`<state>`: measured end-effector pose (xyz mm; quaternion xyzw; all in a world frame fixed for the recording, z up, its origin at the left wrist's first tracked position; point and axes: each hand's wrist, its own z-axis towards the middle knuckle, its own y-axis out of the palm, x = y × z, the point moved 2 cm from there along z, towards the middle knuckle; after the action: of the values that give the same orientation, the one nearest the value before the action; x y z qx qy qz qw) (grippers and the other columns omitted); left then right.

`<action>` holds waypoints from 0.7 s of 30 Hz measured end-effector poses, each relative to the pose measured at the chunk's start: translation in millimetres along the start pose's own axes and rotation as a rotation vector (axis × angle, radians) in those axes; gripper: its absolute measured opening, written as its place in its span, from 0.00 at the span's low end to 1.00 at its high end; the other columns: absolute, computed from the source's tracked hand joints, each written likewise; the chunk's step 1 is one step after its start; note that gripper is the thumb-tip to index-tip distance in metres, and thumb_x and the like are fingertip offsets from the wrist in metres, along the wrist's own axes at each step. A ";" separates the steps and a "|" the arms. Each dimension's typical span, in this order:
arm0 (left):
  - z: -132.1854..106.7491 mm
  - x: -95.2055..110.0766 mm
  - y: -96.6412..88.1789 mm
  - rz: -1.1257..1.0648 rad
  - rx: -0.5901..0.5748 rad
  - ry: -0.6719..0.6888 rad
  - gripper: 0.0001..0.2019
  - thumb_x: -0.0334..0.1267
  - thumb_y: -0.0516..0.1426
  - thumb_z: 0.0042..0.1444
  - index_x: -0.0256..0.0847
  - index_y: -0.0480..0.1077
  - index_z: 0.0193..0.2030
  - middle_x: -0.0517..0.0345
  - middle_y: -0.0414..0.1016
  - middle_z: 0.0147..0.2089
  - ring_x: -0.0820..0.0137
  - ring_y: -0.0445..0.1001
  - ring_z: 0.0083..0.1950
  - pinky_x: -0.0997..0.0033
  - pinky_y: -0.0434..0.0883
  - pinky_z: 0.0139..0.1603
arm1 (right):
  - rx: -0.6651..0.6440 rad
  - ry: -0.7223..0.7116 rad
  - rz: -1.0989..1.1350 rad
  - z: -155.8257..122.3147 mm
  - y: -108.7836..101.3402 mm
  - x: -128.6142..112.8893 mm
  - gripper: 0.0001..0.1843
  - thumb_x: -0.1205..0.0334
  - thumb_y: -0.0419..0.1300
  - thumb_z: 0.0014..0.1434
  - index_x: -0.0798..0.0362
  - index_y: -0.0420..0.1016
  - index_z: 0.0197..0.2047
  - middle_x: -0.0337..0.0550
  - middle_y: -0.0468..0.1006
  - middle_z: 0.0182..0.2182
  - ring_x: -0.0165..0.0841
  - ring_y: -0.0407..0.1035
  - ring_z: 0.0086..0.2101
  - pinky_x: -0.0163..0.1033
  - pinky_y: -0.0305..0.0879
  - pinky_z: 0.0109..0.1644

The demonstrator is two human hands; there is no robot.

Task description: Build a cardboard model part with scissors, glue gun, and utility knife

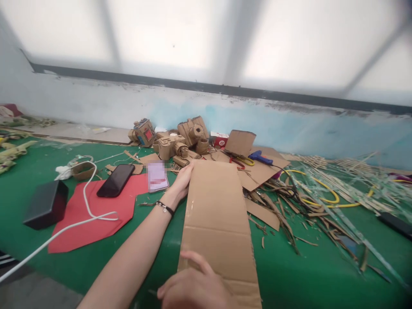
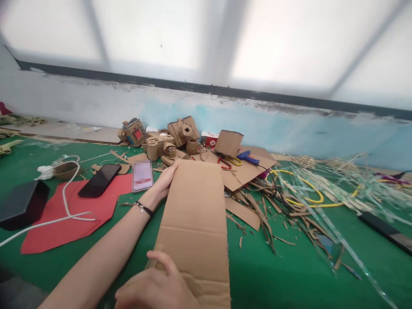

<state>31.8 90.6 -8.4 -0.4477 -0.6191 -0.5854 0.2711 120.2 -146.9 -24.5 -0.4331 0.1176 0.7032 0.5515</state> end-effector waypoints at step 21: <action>-125.9 -15.5 -1.4 0.185 -0.164 -0.006 0.14 0.48 0.73 0.51 0.43 0.79 0.37 0.61 0.78 0.27 0.70 0.74 0.27 0.74 0.65 0.27 | 0.522 0.168 0.568 54.3 -34.3 16.0 0.11 0.49 0.58 0.79 0.46 0.74 0.47 0.31 0.74 0.27 0.28 0.71 0.24 0.33 0.69 0.30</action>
<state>13.9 -34.8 -1.3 -0.5253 -0.5259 -0.6054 0.2846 124.0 -88.7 6.8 -0.2846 0.4525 0.7363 0.4149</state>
